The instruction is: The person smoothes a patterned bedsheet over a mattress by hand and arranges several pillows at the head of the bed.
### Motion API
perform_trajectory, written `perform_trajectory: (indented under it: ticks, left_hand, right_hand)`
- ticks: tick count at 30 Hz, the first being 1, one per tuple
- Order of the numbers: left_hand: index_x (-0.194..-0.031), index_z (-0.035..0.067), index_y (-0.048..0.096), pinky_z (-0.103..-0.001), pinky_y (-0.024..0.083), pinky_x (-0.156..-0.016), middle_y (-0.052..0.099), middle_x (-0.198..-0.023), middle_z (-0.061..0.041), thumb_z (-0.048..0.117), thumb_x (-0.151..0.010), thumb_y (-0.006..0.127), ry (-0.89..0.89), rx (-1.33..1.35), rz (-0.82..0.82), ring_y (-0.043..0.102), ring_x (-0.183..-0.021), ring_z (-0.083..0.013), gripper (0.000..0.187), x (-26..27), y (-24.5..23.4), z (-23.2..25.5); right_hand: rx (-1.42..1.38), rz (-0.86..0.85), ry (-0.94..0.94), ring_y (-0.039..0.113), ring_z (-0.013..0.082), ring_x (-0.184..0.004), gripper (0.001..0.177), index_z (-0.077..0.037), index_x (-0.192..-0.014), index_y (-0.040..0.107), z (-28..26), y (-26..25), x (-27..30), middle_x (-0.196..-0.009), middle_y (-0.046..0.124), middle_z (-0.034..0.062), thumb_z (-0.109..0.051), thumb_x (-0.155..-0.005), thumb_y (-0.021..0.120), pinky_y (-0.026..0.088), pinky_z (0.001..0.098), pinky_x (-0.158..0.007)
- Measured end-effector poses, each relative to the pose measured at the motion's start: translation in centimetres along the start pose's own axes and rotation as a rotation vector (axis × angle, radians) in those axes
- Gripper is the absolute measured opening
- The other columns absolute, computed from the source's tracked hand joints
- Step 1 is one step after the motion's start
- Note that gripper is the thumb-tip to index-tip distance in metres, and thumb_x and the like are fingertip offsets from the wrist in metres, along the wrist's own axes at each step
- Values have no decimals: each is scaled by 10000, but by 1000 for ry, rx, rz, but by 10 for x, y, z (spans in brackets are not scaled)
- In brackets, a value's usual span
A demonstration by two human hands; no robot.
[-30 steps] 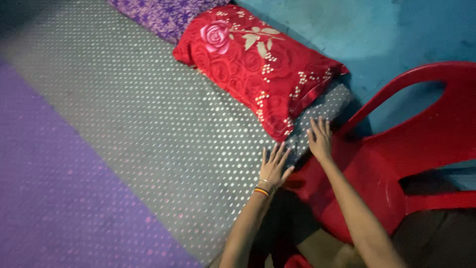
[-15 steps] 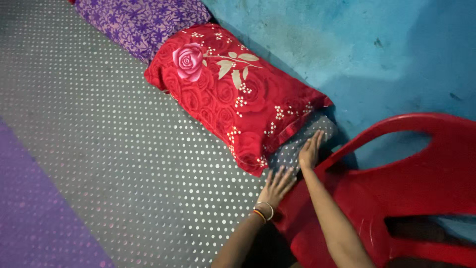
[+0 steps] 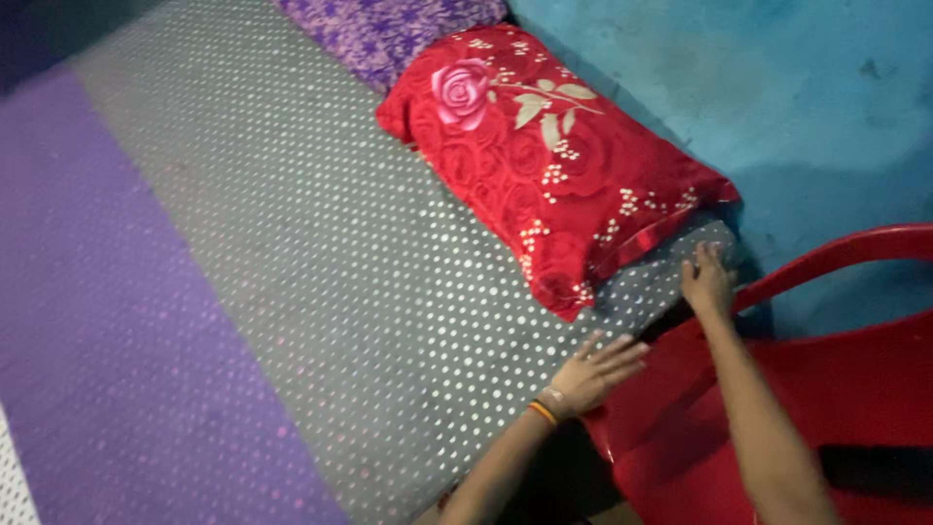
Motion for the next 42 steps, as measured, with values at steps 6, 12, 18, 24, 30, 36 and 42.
perform_trajectory:
  ticks: [6,12,18,24,30,36,42]
  left_hand:
    - [-1592,255,408,-578,139,-1264,305,-1701,21,141,-913,553,-641,-269,6,250,-1579,-229,704,179,-74,-122]
    - [-1567,228,370,-625,93,-1247,270,-1668,-30,425,-1001,518,-978,-248,189,192,-1555,-286,618,369,-127,-168]
    - [-1619,161,285,-581,57,-1238,197,-1714,-52,425,-1038,449,-1114,-87,96,115,-1580,-279,659,444,-105,-130]
    - [-1598,101,337,-589,64,-1241,194,-1712,-107,377,-1066,433,-1083,-22,123,124,-1583,-319,607,447,-122,-80]
    - [-1604,69,355,-585,99,-1246,228,-1714,-134,327,-1054,461,-1026,7,204,155,-1586,-326,617,445,-139,-33]
    - [-1562,140,426,-561,140,-1235,371,-1650,-80,280,-1009,556,-1090,175,315,287,-1540,-288,585,459,-154,-38]
    - [-1586,211,417,-585,117,-1264,361,-1676,-14,388,-1013,577,-1201,-339,443,255,-1574,-256,621,520,-203,-183]
  right_hand:
    - [55,400,-438,293,502,-1531,461,-82,-1460,597,-139,21,55,-1660,399,241,-143,-1005,642,242,629,-1268]
    - [-188,77,-883,409,398,-1501,457,-96,-1393,600,-309,133,171,-1586,476,178,-106,-938,629,275,574,-1265]
    - [-149,-367,-1085,332,350,-1497,514,-178,-1459,559,-365,212,277,-1604,422,96,-272,-956,602,232,542,-1220]
    - [255,-495,-1298,233,287,-1539,570,-237,-1579,359,-345,205,335,-1674,294,26,-365,-1028,431,141,513,-1255]
    - [119,-507,-1582,165,350,-1511,643,-199,-1564,338,-333,189,388,-1651,224,118,-429,-977,463,72,581,-1197]
    - [12,-899,-1915,185,294,-1559,585,-242,-1575,454,-352,182,405,-1688,293,39,-378,-1021,586,62,620,-1208]
    - [-57,-403,-1528,181,343,-1568,669,-193,-1579,399,-480,262,299,-1691,256,81,-366,-966,603,142,593,-1244]
Point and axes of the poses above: each hand's wrist, its own x-axis away from the middle knuckle, its own y-axis out of the palm, z = x × y, the point moved 3 cm from there along -x, towards the middle knuckle
